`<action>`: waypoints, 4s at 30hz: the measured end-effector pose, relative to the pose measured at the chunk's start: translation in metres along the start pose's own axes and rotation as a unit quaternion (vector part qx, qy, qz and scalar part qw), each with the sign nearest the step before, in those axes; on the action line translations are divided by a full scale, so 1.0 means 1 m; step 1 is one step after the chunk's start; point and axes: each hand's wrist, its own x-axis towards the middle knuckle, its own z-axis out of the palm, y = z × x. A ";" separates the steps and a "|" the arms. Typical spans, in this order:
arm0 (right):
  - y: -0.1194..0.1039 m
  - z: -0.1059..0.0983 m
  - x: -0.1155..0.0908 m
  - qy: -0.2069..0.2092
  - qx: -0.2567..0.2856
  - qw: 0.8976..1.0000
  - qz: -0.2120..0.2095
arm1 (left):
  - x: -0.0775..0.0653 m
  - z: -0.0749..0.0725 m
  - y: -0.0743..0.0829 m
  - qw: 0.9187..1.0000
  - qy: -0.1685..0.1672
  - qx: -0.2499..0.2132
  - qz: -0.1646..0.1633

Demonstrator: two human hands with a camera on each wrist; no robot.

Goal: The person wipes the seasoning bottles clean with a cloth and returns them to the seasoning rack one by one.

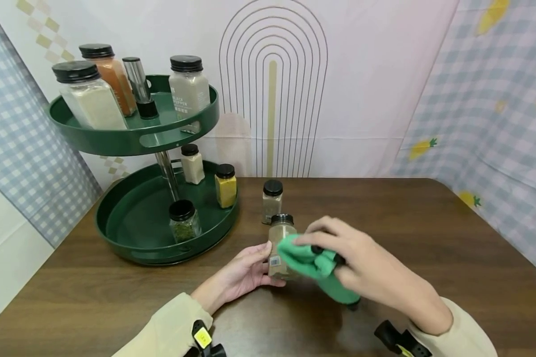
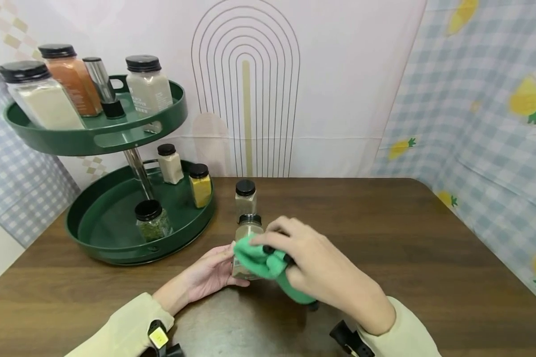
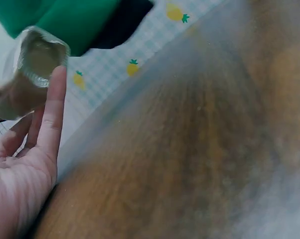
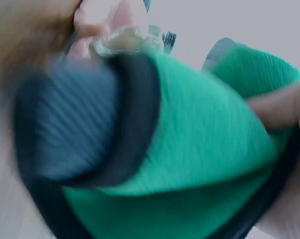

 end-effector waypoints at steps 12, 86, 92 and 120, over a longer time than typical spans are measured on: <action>0.010 0.032 0.006 0.066 -0.077 0.995 0.015 | 0.001 0.002 -0.004 0.995 -0.026 0.090 0.032; -0.009 0.030 0.000 -0.094 -0.086 0.992 -0.006 | -0.002 0.002 0.001 1.000 -0.019 -0.022 -0.008; -0.014 0.020 -0.004 -0.187 -0.040 0.981 -0.007 | -0.002 0.003 -0.001 0.999 -0.010 -0.041 -0.009; 0.006 0.024 0.003 -0.004 -0.130 0.991 -0.001 | -0.001 0.003 -0.003 0.998 -0.057 0.015 -0.026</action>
